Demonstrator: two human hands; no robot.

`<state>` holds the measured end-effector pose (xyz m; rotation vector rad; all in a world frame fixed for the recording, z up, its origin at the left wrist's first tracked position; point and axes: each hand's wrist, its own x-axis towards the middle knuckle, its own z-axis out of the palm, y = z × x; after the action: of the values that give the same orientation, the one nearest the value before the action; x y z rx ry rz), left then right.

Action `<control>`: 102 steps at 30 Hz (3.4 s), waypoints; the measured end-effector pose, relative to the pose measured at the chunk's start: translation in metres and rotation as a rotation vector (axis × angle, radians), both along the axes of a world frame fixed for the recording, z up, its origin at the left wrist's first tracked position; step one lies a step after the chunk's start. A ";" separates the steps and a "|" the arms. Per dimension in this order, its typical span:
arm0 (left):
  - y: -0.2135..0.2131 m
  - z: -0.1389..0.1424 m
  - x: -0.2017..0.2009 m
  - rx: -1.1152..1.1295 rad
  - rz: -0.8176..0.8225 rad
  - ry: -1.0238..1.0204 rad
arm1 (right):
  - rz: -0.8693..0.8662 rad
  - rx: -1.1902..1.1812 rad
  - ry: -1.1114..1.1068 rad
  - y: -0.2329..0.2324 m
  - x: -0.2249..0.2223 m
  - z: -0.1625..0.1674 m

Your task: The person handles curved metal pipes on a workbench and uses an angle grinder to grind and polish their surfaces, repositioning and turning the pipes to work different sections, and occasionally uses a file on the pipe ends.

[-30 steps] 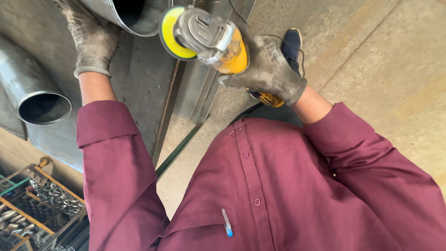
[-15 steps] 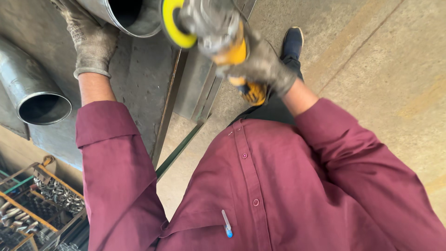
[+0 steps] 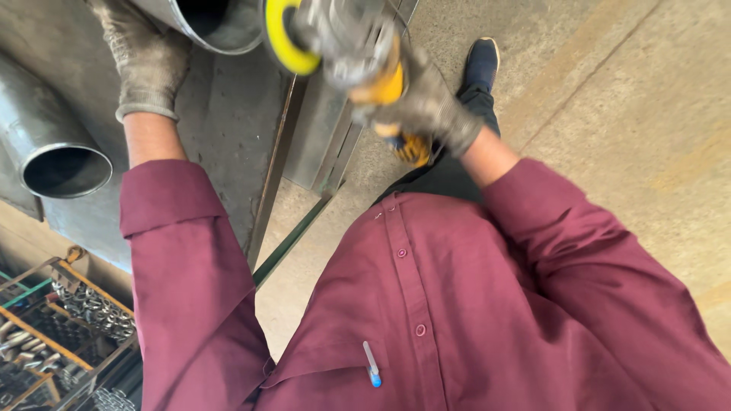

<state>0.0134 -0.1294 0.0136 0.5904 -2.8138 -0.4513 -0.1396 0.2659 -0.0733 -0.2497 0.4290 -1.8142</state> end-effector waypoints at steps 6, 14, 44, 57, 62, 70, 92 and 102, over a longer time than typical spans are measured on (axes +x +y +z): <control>-0.007 -0.003 0.005 0.022 0.052 -0.034 | -0.130 0.527 1.019 -0.018 -0.047 0.053; -0.021 -0.014 0.011 -0.085 -0.050 0.005 | -0.260 0.443 1.649 -0.010 -0.017 0.105; 0.015 -0.008 0.018 0.277 0.123 0.023 | 0.006 0.175 0.264 -0.013 0.063 0.006; 0.306 0.078 0.078 0.086 -0.396 0.117 | -0.250 0.143 0.200 0.016 0.012 0.104; 0.300 0.094 0.052 -0.086 -0.464 0.388 | -0.206 -0.069 0.054 0.015 0.001 0.140; 0.268 0.131 0.038 0.860 -0.420 0.379 | -0.176 -0.160 0.066 -0.018 -0.020 0.191; 0.240 0.204 0.003 0.175 0.369 0.330 | -0.049 0.649 1.609 -0.221 -0.332 0.136; 0.194 0.174 0.021 0.045 0.364 -0.100 | 0.106 0.584 1.715 -0.297 -0.354 0.143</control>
<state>0.0347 0.0647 0.1880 1.1365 -2.7040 -0.4214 -0.4936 -0.0313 0.0694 -1.3481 1.9887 -0.8708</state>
